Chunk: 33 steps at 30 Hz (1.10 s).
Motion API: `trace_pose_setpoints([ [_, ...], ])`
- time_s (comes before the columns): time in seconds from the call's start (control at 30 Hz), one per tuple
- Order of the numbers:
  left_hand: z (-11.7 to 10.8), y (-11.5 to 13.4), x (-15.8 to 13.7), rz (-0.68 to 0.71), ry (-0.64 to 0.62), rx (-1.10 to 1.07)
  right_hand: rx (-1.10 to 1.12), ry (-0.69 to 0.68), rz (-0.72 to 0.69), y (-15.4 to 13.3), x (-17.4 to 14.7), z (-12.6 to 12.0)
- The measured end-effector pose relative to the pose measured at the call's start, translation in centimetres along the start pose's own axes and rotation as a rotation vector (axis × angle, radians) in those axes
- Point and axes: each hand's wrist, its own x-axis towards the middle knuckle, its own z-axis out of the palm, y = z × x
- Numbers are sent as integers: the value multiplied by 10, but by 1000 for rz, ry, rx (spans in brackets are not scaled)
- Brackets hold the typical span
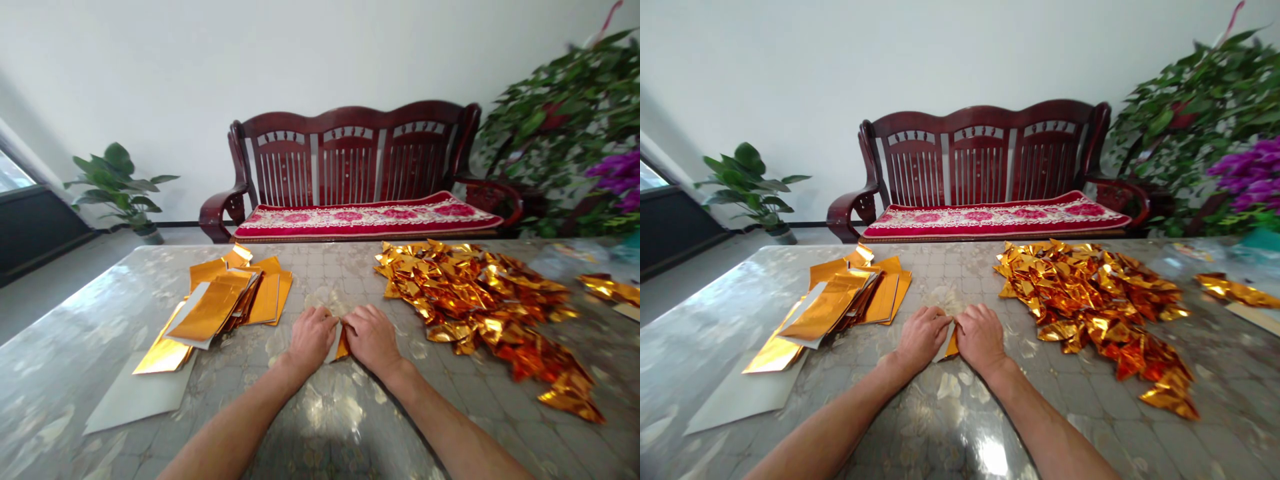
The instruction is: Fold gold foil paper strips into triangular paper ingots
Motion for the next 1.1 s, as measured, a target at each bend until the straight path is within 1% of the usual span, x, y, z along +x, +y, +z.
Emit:
trace_pose_setpoints([
  [0.13,1,-1,1,-24,-4,-27,-18,7,-46,2,-1,1],
  [0.37,-2,0,1,-53,-35,-32,-30,25,-87,3,-1,0],
  [0.7,-3,0,2,-52,-51,3,-46,-8,-145,4,0,-6],
  [0.9,-7,4,0,2,-62,47,-39,-41,-138,4,1,-9],
  [1.1,-6,2,0,-23,-65,25,-7,-30,-84,6,0,-4],
])
